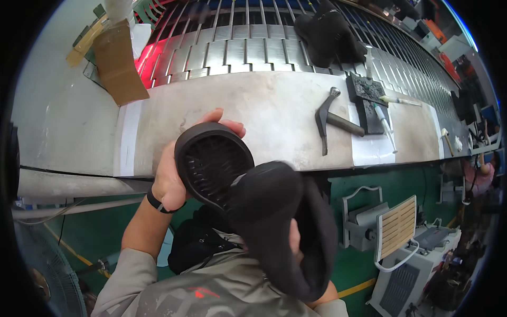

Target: The person assembles boots by aligning and pressing shoe soles onto boot uppers by hand, pressing the edges together, and placing the assembled boots onto a conveyor belt.

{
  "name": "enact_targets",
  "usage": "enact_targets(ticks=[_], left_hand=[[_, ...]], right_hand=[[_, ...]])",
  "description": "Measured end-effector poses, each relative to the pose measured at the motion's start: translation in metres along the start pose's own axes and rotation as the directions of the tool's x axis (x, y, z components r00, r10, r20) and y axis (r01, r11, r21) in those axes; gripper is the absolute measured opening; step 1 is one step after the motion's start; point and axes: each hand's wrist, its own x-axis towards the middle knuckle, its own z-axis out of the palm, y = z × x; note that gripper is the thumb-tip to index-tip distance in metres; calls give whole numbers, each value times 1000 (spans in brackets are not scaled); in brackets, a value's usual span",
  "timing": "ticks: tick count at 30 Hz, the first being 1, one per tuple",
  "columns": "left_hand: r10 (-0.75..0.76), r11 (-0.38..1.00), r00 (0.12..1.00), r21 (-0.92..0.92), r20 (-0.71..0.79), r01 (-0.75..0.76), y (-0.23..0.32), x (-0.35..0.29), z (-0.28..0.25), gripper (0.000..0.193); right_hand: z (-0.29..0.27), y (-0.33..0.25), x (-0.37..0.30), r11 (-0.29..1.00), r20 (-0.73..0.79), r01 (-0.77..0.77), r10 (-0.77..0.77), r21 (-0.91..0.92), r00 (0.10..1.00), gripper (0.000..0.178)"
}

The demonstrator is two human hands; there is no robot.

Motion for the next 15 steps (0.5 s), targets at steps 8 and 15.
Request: enact_targets(ticks=[8,15], left_hand=[[47,990,957,115,286,-83,-3,-4,8,161],[169,930,885,228,433,-289,-6,1,3,142]], right_hand=[[144,-83,-39,537,45,246,-360,-807,932,50],[177,-100,-46,513,72,240,-326,-824,943,43]])
